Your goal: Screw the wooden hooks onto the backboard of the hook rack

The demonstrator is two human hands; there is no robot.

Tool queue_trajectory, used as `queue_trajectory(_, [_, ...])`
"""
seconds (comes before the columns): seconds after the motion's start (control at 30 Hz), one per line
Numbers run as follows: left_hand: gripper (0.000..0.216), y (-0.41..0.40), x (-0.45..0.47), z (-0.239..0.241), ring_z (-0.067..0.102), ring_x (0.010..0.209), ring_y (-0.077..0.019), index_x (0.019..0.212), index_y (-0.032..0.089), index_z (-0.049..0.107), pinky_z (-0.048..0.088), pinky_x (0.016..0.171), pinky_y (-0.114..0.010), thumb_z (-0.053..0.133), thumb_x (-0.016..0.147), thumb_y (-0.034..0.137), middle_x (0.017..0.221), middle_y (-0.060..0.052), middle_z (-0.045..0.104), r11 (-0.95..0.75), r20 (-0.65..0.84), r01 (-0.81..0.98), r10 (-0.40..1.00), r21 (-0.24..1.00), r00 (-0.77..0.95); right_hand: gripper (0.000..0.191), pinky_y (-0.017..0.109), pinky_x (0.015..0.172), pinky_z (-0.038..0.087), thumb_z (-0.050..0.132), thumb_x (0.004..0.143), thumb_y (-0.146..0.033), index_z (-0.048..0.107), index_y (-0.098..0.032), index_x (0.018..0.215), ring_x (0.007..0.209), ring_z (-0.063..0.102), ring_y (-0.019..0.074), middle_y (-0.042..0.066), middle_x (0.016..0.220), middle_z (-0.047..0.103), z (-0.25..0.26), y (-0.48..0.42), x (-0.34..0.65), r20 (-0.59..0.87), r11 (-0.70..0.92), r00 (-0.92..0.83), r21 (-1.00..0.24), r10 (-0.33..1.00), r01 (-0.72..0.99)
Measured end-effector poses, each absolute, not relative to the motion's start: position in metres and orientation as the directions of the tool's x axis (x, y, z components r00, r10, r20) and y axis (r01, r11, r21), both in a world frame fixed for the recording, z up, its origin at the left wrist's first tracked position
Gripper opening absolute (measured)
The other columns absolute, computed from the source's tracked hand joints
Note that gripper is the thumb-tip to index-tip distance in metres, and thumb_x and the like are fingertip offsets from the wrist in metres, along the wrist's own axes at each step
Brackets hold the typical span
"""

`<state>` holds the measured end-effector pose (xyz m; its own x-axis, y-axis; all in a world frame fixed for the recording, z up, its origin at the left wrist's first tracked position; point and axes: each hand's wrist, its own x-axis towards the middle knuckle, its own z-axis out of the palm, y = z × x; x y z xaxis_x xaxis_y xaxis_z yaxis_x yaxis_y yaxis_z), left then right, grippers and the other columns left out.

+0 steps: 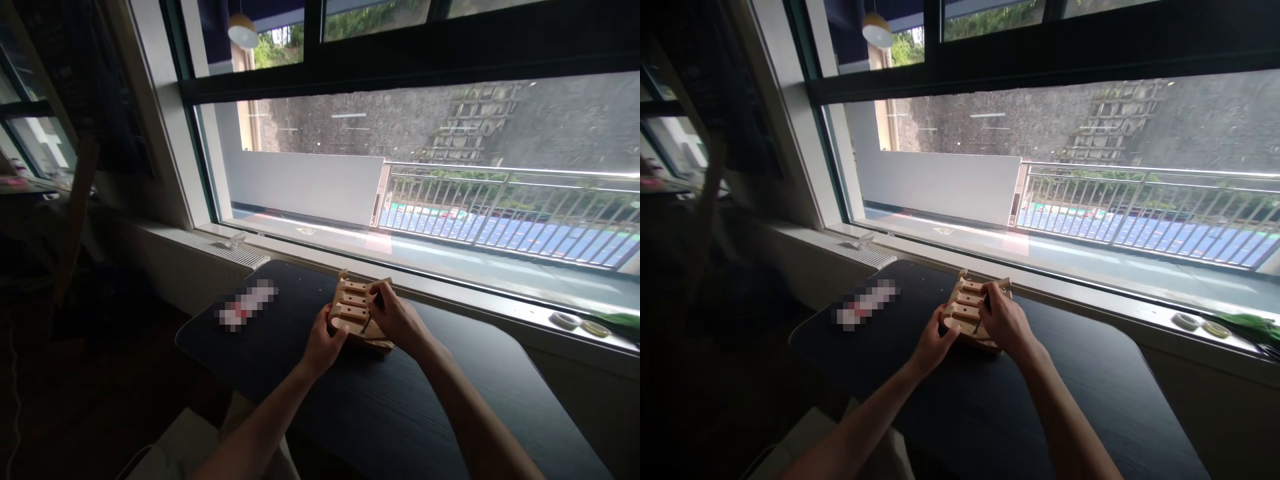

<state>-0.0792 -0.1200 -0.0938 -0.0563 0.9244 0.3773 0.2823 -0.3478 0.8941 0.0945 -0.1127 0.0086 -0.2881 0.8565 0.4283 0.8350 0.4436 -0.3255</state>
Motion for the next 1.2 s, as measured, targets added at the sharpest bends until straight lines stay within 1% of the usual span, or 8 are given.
queue_trajectory(0.1, [0.047,-0.118,-0.078,-0.094,0.062,0.098,-0.0199,0.121,0.018,0.041,0.049,0.090,-0.038,0.059,0.078,0.023,0.109,-0.008,0.063,-0.363,0.384,0.277,0.923,0.890,-0.026,0.022,0.025,0.055,0.034,0.044,0.084,-0.032,0.045,-0.022,0.103,0.057,0.053,0.0149,0.000,0.073,0.060,0.004,-0.114,0.092,0.452,0.420,-0.253,-0.322,0.856,0.848])
queue_trajectory(0.23, [0.065,-0.123,-0.080,-0.101,0.059,0.105,-0.0210,0.123,0.020,0.041,0.045,0.097,-0.038,0.068,0.064,0.016,0.112,-0.006,0.061,-0.394,0.423,0.314,0.906,0.864,-0.029,0.025,0.025,0.054,0.031,0.047,0.082,-0.033,0.045,-0.022,0.105,0.059,0.052,0.0157,0.000,0.074,0.061,-0.003,-0.117,0.091,0.483,0.380,-0.200,-0.310,0.852,0.872])
queue_trajectory(0.3, [0.066,-0.127,-0.081,-0.105,0.057,0.108,-0.0218,0.122,0.020,0.042,0.043,0.099,-0.038,0.069,0.062,0.015,0.113,-0.007,0.059,-0.392,0.439,0.336,0.896,0.856,-0.072,0.026,0.025,0.053,0.029,0.047,0.081,-0.033,0.045,-0.022,0.104,0.059,0.052,0.0163,0.001,0.074,0.061,-0.006,-0.117,0.090,0.495,0.353,-0.170,-0.304,0.852,0.885])
queue_trajectory(0.47, [0.060,-0.135,-0.085,-0.106,0.051,0.115,-0.0224,0.122,0.016,0.041,0.039,0.102,-0.037,0.066,0.067,0.019,0.124,-0.012,0.052,-0.358,0.458,0.383,0.863,0.852,-0.212,0.024,0.025,0.052,0.028,0.050,0.080,-0.032,0.046,-0.022,0.101,0.061,0.053,0.0172,0.002,0.075,0.062,-0.006,-0.122,0.090,0.506,0.322,-0.145,-0.283,0.850,0.903])
queue_trajectory(0.63, [0.039,-0.130,-0.085,-0.100,0.064,0.086,-0.0175,0.114,0.017,0.051,0.049,0.079,-0.029,0.059,0.078,0.032,0.098,-0.006,0.066,-0.322,0.414,0.419,0.898,0.849,-0.150,0.022,0.025,0.053,0.027,0.050,0.080,-0.031,0.047,-0.021,0.100,0.061,0.053,0.0173,0.003,0.075,0.062,-0.004,-0.131,0.087,0.528,0.315,-0.138,-0.260,0.838,0.913])
queue_trajectory(0.77, [0.020,-0.118,-0.083,-0.095,0.064,0.082,-0.0193,0.097,0.017,0.058,0.047,0.077,-0.030,0.046,0.086,0.030,0.087,-0.007,0.067,-0.290,0.401,0.498,0.907,0.818,-0.131,0.019,0.024,0.053,0.027,0.049,0.082,-0.030,0.047,-0.021,0.098,0.059,0.052,0.0156,0.001,0.072,0.061,-0.003,-0.135,0.084,0.539,0.315,-0.138,-0.253,0.831,0.915])
queue_trajectory(0.93, [0.021,-0.112,-0.085,-0.090,0.063,0.084,-0.0219,0.088,0.016,0.059,0.045,0.076,-0.031,0.039,0.088,0.021,0.085,-0.010,0.067,-0.289,0.395,0.569,0.916,0.770,-0.070,0.017,0.024,0.053,0.025,0.051,0.080,-0.029,0.046,-0.021,0.095,0.059,0.052,0.0150,0.000,0.072,0.060,-0.001,-0.136,0.082,0.547,0.330,-0.159,-0.229,0.822,0.916])
queue_trajectory(1.2, [0.019,-0.165,-0.114,-0.084,0.063,0.076,-0.0186,0.083,0.017,0.058,0.043,0.068,-0.026,0.041,0.087,0.024,0.080,-0.007,0.067,-0.331,0.394,0.588,0.919,0.738,0.022,0.016,0.024,0.052,0.026,0.049,0.080,-0.026,0.044,-0.021,0.095,0.056,0.049,0.0140,0.000,0.071,0.059,-0.001,-0.180,0.068,0.551,0.428,-0.255,-0.210,0.794,0.879])
